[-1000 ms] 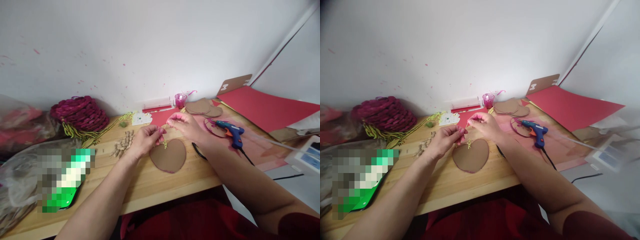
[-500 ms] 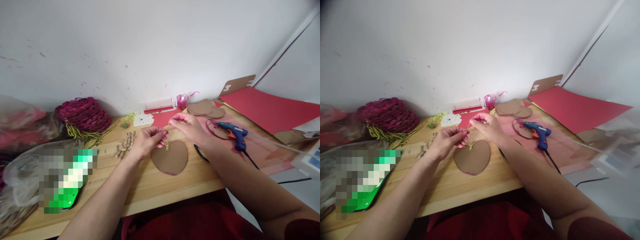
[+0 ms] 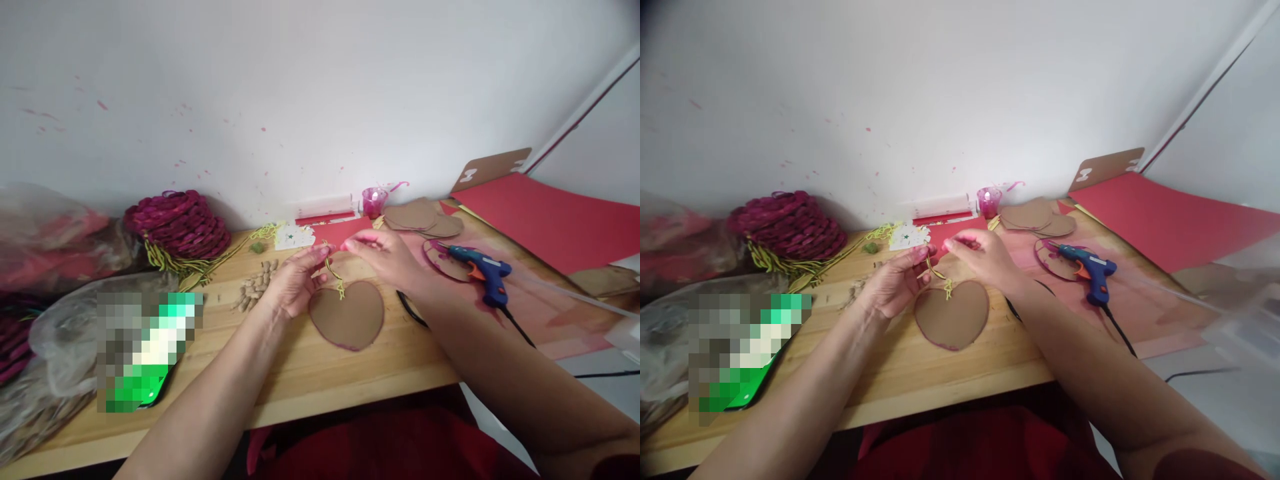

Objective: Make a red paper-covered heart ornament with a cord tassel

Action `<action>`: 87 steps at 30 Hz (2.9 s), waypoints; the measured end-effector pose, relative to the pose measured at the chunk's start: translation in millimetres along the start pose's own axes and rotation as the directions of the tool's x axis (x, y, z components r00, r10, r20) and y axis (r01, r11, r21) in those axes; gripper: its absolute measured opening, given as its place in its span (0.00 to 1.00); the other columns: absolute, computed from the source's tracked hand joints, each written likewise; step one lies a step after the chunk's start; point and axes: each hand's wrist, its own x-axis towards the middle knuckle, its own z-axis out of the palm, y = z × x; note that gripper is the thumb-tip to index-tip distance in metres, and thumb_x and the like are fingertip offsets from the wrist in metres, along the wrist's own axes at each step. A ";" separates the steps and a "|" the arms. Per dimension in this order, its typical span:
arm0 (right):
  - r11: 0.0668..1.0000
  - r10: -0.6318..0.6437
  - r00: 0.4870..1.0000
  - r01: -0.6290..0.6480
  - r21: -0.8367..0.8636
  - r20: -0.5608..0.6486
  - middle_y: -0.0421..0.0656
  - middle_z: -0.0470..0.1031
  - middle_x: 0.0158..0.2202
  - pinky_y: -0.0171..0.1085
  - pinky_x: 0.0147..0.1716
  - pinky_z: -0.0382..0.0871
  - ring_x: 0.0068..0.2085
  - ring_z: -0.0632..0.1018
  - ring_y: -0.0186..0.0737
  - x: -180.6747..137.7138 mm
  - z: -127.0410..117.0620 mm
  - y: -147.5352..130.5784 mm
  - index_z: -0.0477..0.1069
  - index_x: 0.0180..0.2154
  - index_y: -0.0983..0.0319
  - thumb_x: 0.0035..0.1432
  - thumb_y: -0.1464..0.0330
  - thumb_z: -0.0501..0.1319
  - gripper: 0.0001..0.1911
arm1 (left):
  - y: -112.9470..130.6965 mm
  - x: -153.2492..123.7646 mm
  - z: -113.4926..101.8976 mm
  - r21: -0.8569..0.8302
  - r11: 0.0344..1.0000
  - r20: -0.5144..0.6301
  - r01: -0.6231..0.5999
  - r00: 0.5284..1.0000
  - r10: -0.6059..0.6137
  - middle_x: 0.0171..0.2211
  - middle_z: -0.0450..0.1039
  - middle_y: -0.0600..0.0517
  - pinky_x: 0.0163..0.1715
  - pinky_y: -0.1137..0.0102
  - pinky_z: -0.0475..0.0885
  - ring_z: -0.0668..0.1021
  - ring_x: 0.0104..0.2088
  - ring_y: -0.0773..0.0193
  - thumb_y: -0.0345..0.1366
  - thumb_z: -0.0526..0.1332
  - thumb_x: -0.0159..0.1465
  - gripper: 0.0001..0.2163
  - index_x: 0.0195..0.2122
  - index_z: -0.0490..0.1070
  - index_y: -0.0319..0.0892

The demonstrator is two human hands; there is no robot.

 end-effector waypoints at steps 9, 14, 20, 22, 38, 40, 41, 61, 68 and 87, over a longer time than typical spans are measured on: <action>0.986 0.118 0.961 -0.144 0.087 0.251 0.43 0.80 0.34 0.37 0.35 0.69 0.34 0.77 0.38 -12.1 19.7 1.9 0.80 0.37 0.63 0.57 0.57 0.67 0.15 | -2.2 1.7 3.5 -0.102 0.992 -0.026 -0.069 0.997 0.066 0.32 0.79 0.52 0.23 0.80 0.70 0.77 0.27 0.73 0.26 0.74 0.52 0.08 0.33 0.80 0.35; 0.985 0.140 0.947 -0.163 0.056 0.288 0.41 0.76 0.27 0.36 0.30 0.66 0.29 0.73 0.35 -11.2 15.3 -0.8 0.80 0.36 0.64 0.60 0.59 0.64 0.14 | 0.0 5.0 2.6 -0.152 0.978 -0.086 -0.144 0.988 0.132 0.32 0.79 0.49 0.25 0.83 0.74 0.79 0.28 0.73 0.21 0.68 0.59 0.03 0.32 0.80 0.33; 0.987 0.159 0.957 -0.153 -0.043 0.242 0.42 0.78 0.29 0.37 0.29 0.67 0.28 0.75 0.37 -11.7 14.9 -5.7 0.81 0.35 0.63 0.60 0.60 0.62 0.14 | 0.6 6.1 3.7 -0.186 0.967 -0.108 -0.173 0.982 0.155 0.32 0.79 0.48 0.32 0.80 0.79 0.83 0.34 0.66 0.20 0.65 0.62 0.06 0.30 0.80 0.32; 0.988 0.141 0.965 -0.123 -0.093 0.220 0.42 0.79 0.29 0.37 0.30 0.68 0.29 0.76 0.38 -11.9 15.1 -5.9 0.81 0.35 0.63 0.60 0.61 0.62 0.13 | 0.6 6.0 4.2 -0.174 0.969 -0.118 -0.178 0.980 0.159 0.32 0.80 0.49 0.34 0.79 0.79 0.83 0.33 0.67 0.20 0.65 0.61 0.06 0.30 0.79 0.33; 0.940 -0.053 0.999 0.054 -0.337 0.011 0.45 0.85 0.38 0.40 0.34 0.72 0.36 0.82 0.44 -12.0 9.4 -6.5 0.82 0.37 0.61 0.59 0.67 0.63 0.09 | 0.1 3.4 -0.2 0.042 0.969 -0.104 -0.243 0.964 0.246 0.31 0.77 0.51 0.37 0.72 0.77 0.81 0.31 0.67 0.30 0.76 0.50 0.10 0.30 0.78 0.35; 0.938 -0.065 0.998 0.065 -0.340 0.011 0.45 0.85 0.37 0.40 0.34 0.72 0.36 0.82 0.44 -11.1 8.7 -6.3 0.82 0.37 0.61 0.60 0.67 0.63 0.09 | 0.5 3.5 0.0 0.051 0.968 -0.103 -0.244 0.963 0.248 0.30 0.77 0.52 0.36 0.73 0.77 0.81 0.31 0.67 0.31 0.76 0.50 0.10 0.30 0.78 0.35; 0.938 -0.072 0.997 0.072 -0.339 0.012 0.45 0.85 0.37 0.39 0.33 0.71 0.36 0.82 0.43 -10.8 8.4 -6.1 0.82 0.37 0.61 0.60 0.67 0.63 0.08 | 0.7 3.6 0.1 0.047 0.969 -0.104 -0.243 0.963 0.247 0.30 0.77 0.52 0.36 0.73 0.77 0.81 0.31 0.67 0.31 0.76 0.50 0.10 0.30 0.78 0.35; 0.959 -0.030 0.998 0.044 -0.279 0.054 0.41 0.82 0.31 0.37 0.30 0.67 0.29 0.76 0.37 -10.3 11.0 -4.3 0.80 0.36 0.60 0.58 0.65 0.65 0.07 | 1.0 2.7 0.0 0.060 0.973 -0.072 -0.225 0.971 0.229 0.30 0.78 0.52 0.35 0.74 0.78 0.81 0.31 0.68 0.34 0.79 0.47 0.14 0.30 0.77 0.36; 0.964 -0.067 0.997 0.076 -0.256 0.042 0.40 0.80 0.30 0.36 0.28 0.64 0.26 0.72 0.34 -12.3 13.2 -5.0 0.78 0.32 0.60 0.58 0.67 0.64 0.05 | 0.6 2.5 -0.2 0.103 0.964 -0.060 -0.245 0.966 0.252 0.29 0.77 0.53 0.36 0.72 0.78 0.80 0.31 0.68 0.37 0.80 0.46 0.16 0.29 0.77 0.37; 0.796 0.084 0.969 -0.205 0.569 0.232 0.40 0.74 0.37 0.40 0.35 0.71 0.34 0.78 0.39 -12.6 15.2 -14.1 0.64 0.34 0.56 0.59 0.56 0.67 0.15 | -3.4 0.0 2.4 0.073 0.997 0.041 -0.031 0.999 0.028 0.29 0.79 0.48 0.31 0.75 0.76 0.78 0.26 0.69 0.30 0.74 0.53 0.07 0.31 0.80 0.34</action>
